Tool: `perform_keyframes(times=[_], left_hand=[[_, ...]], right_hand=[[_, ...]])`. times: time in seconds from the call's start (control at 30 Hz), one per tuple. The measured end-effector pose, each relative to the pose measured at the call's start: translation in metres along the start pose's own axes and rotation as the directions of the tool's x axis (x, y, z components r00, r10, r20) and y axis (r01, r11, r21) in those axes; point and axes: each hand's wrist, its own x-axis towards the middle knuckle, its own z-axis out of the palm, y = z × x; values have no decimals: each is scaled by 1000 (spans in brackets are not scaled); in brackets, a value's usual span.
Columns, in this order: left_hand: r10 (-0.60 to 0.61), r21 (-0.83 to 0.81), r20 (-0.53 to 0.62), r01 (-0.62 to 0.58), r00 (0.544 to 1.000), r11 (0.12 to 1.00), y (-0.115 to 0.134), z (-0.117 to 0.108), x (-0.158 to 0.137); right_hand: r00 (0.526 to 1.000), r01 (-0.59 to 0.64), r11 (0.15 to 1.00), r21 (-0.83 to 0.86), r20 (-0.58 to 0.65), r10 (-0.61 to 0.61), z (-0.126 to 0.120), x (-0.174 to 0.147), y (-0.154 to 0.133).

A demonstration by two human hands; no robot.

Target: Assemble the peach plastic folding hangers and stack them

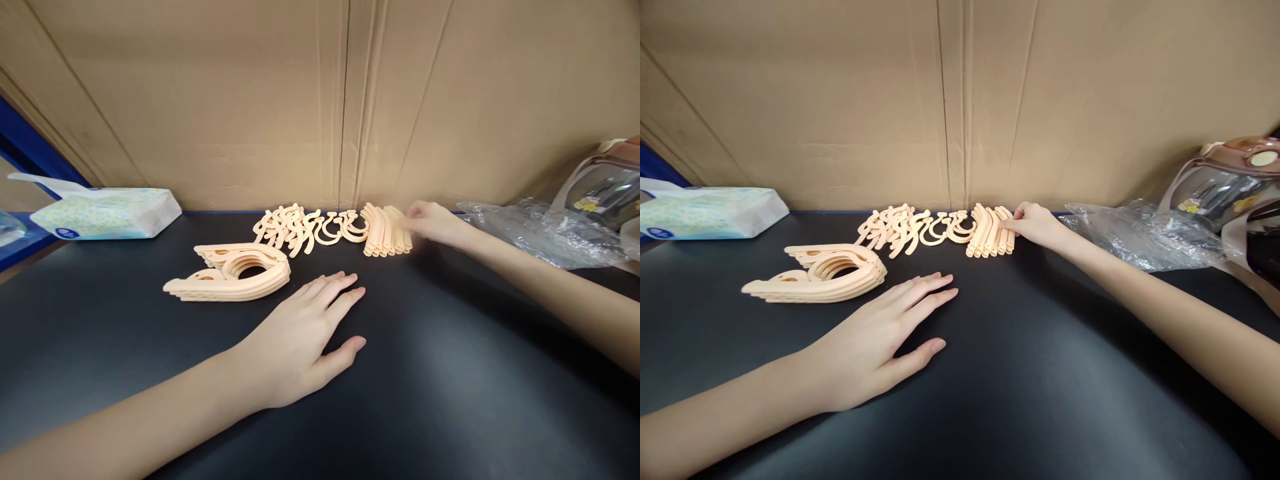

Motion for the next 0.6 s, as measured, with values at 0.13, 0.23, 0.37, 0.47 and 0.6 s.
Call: perform_keyframes(times=[0.13,0.23,0.37,0.47,0.6], left_hand=[[-2,15,20,2,1000,1000,0,-1,1],[-4,17,31,4,999,1000,0,0,1],[7,11,-15,-7,1000,1000,-2,2,0],[21,13,-51,-20,999,1000,-3,5,-1],[19,22,-47,-18,999,1000,-3,7,-1]], right_hand=[[1000,5,1000,-18,-12,-5,-1,-2,0],[1000,5,999,-44,-11,-5,-1,-3,0],[1000,1,996,-86,-7,-2,-2,-1,2],[1000,0,994,-113,-9,-1,-3,1,5],[1000,10,993,-120,-21,-13,-7,3,7]])
